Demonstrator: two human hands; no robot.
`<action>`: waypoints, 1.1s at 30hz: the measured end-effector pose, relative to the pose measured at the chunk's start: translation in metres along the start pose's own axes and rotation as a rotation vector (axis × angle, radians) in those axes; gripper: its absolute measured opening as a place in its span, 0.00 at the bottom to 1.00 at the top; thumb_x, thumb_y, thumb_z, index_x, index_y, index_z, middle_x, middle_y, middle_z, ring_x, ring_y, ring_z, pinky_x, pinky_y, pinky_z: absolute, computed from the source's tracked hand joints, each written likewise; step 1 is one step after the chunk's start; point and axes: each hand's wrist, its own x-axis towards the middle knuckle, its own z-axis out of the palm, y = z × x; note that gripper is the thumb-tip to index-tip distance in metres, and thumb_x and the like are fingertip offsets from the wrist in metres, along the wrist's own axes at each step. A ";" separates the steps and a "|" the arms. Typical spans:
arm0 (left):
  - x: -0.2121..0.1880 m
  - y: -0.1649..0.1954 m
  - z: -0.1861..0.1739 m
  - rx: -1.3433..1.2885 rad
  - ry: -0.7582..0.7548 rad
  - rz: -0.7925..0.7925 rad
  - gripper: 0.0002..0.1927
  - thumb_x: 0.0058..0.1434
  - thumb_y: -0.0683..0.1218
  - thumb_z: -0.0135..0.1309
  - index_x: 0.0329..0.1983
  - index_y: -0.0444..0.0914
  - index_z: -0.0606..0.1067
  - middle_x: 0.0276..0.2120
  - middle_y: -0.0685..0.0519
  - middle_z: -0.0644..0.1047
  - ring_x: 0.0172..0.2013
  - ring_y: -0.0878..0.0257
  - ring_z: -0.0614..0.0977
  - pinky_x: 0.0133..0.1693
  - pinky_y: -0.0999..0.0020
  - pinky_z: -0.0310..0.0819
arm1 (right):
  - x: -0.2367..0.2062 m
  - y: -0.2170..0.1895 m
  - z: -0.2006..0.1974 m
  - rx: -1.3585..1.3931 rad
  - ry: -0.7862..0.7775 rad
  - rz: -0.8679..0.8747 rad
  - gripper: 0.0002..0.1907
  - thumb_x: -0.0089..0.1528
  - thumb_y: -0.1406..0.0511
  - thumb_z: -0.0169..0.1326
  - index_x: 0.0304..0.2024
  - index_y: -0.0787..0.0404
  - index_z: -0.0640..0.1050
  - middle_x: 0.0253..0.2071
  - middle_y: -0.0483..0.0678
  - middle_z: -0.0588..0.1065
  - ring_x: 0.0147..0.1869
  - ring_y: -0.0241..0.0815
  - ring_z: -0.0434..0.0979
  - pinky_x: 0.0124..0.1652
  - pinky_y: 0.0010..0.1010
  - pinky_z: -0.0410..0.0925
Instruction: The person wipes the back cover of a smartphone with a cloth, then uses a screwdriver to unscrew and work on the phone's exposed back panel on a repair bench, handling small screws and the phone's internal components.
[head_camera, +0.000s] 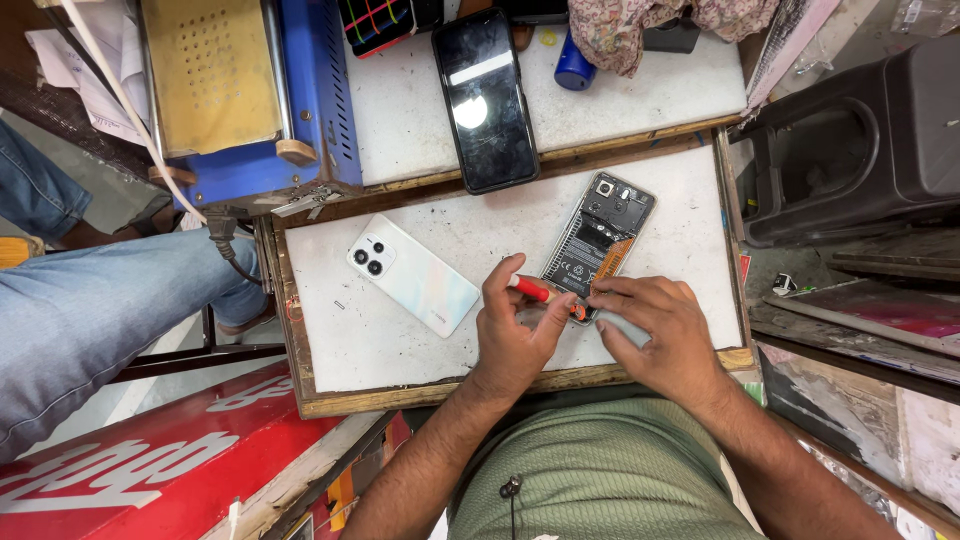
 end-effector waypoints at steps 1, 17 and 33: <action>0.000 0.000 -0.001 -0.012 0.004 0.009 0.36 0.67 0.40 0.63 0.69 0.37 0.53 0.40 0.46 0.80 0.40 0.61 0.86 0.43 0.67 0.86 | 0.000 0.000 0.000 -0.006 -0.010 -0.004 0.15 0.55 0.64 0.64 0.46 0.55 0.83 0.52 0.42 0.80 0.55 0.41 0.77 0.54 0.37 0.65; 0.000 0.005 0.004 -0.017 -0.013 0.184 0.35 0.68 0.38 0.62 0.68 0.38 0.53 0.40 0.45 0.80 0.42 0.58 0.86 0.45 0.65 0.85 | -0.005 0.013 0.005 0.019 -0.043 0.014 0.09 0.54 0.62 0.67 0.35 0.55 0.83 0.45 0.39 0.82 0.53 0.37 0.80 0.53 0.35 0.65; 0.011 0.030 0.002 0.253 -0.031 0.608 0.31 0.69 0.39 0.61 0.66 0.40 0.55 0.41 0.46 0.77 0.38 0.54 0.85 0.36 0.63 0.84 | -0.005 0.012 0.005 -0.008 -0.001 -0.012 0.11 0.53 0.65 0.67 0.38 0.55 0.83 0.43 0.39 0.82 0.53 0.39 0.80 0.53 0.35 0.65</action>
